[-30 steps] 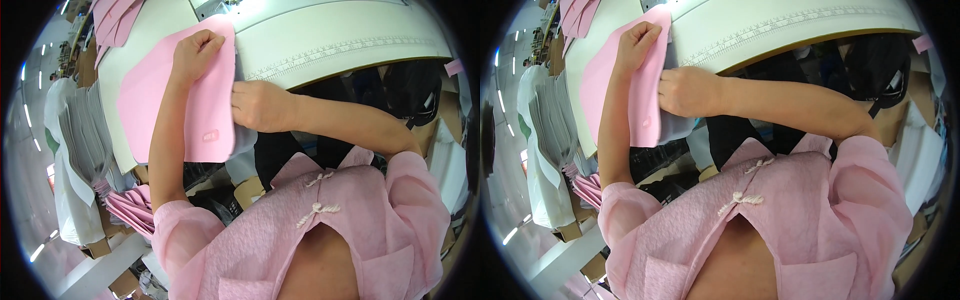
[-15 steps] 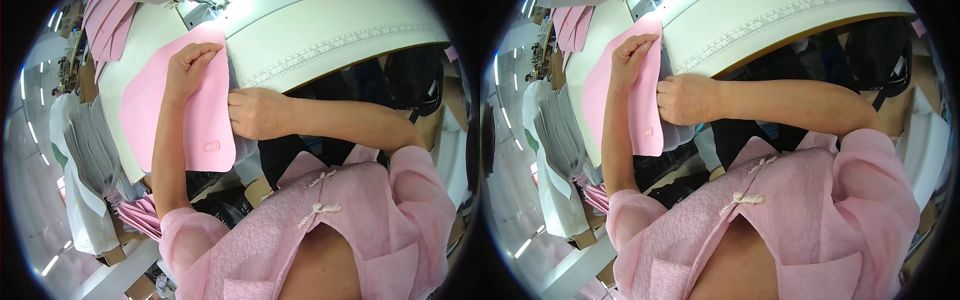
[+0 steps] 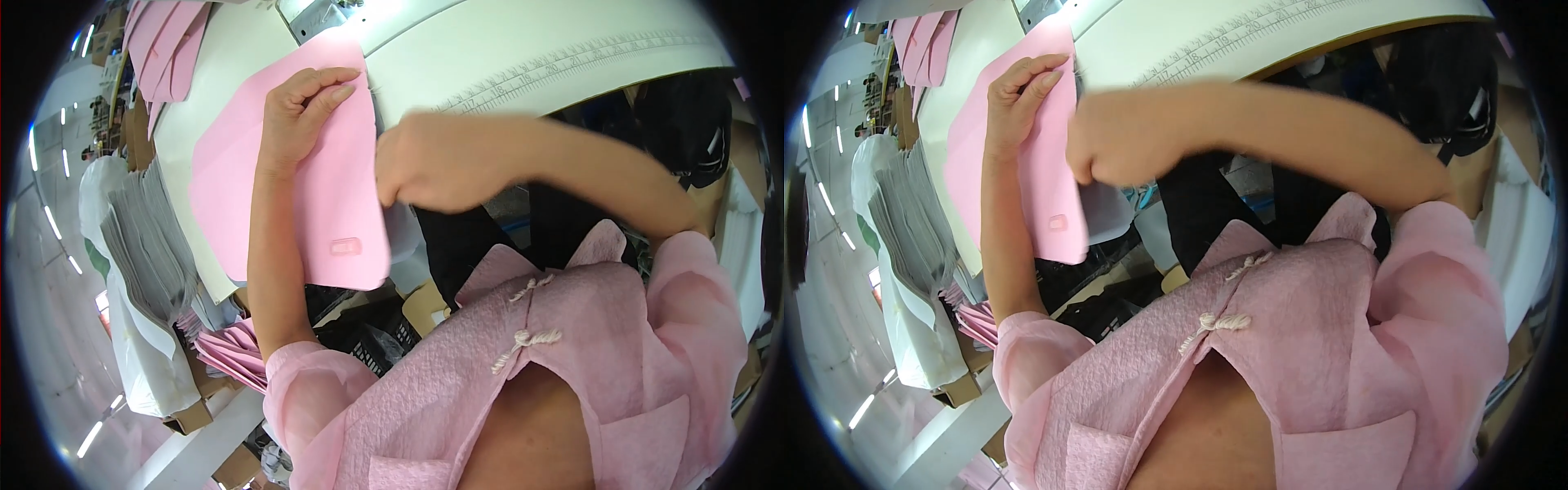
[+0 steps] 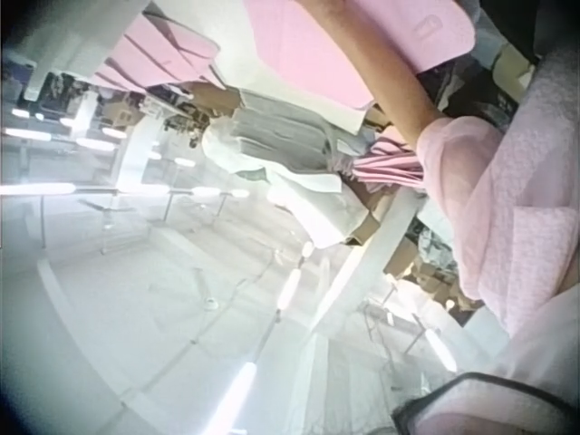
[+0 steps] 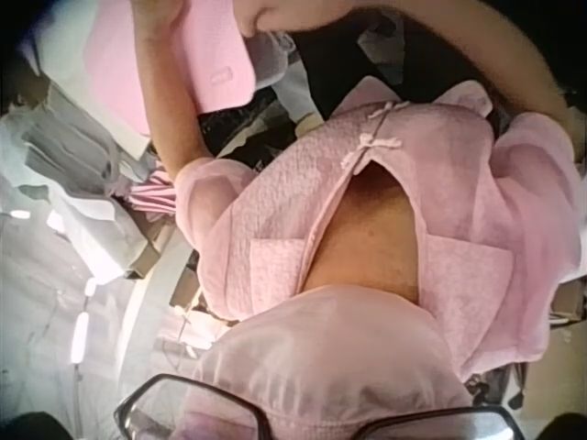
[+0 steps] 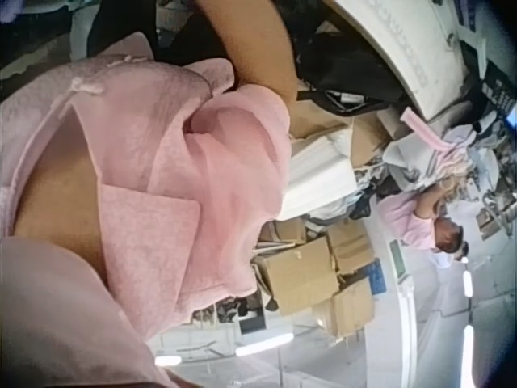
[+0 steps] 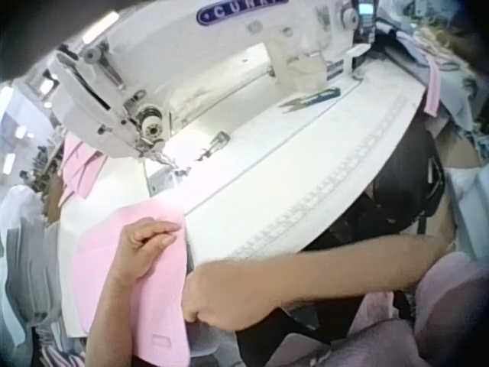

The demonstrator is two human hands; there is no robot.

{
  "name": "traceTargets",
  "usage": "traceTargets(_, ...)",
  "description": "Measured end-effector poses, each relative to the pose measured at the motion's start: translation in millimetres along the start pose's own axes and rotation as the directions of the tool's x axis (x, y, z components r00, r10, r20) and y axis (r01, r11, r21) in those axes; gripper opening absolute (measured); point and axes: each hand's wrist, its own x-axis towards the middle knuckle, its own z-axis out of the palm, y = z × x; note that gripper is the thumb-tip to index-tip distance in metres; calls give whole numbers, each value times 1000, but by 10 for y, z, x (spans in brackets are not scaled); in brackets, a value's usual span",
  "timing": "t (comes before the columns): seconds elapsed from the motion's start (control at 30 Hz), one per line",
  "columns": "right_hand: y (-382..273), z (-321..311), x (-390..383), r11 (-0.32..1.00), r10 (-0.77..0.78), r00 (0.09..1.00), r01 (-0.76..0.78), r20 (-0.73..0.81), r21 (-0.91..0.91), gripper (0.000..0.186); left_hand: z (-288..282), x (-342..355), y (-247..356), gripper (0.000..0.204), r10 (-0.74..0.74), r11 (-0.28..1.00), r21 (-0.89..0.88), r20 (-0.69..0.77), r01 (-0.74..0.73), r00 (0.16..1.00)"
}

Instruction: Sewing together components of pink bags using an industrial sewing machine.

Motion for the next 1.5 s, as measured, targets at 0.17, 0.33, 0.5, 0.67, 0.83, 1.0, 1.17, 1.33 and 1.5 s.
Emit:
traceTargets(0.17,304,-701,74,906,272,938,-325,-213,-272,27,54,24,-18,15,-4,999,-49,-26,3,1000)
traceTargets(0.33,479,-819,145,811,-12,995,69,102,-581,28,-8,17,11,16,-41,999,17,55,40,998)
traceTargets(0.5,402,-830,120,812,66,996,-19,59,-583,30,-40,53,62,17,-63,996,-56,136,71,989)
traceTargets(0.67,348,-881,154,785,165,978,-53,125,-618,32,-69,74,126,15,-34,999,-29,141,38,989)
traceTargets(0.83,549,-702,52,699,93,996,-63,3,-713,30,58,34,-27,16,247,910,349,-18,-225,969)
traceTargets(1.0,269,-608,-27,765,164,981,-63,100,-641,42,176,-113,-32,15,229,872,469,-142,-138,963)
traceTargets(1.17,178,-572,-95,738,105,993,-45,49,-674,42,278,-118,3,12,130,899,437,-247,-9,960)
traceTargets(1.33,282,-671,-38,701,114,991,-34,66,-712,41,299,6,-51,17,191,869,493,-278,-30,941)
traceTargets(1.5,325,-766,60,724,191,981,-128,18,-678,37,237,142,-27,16,51,899,435,-222,52,974)
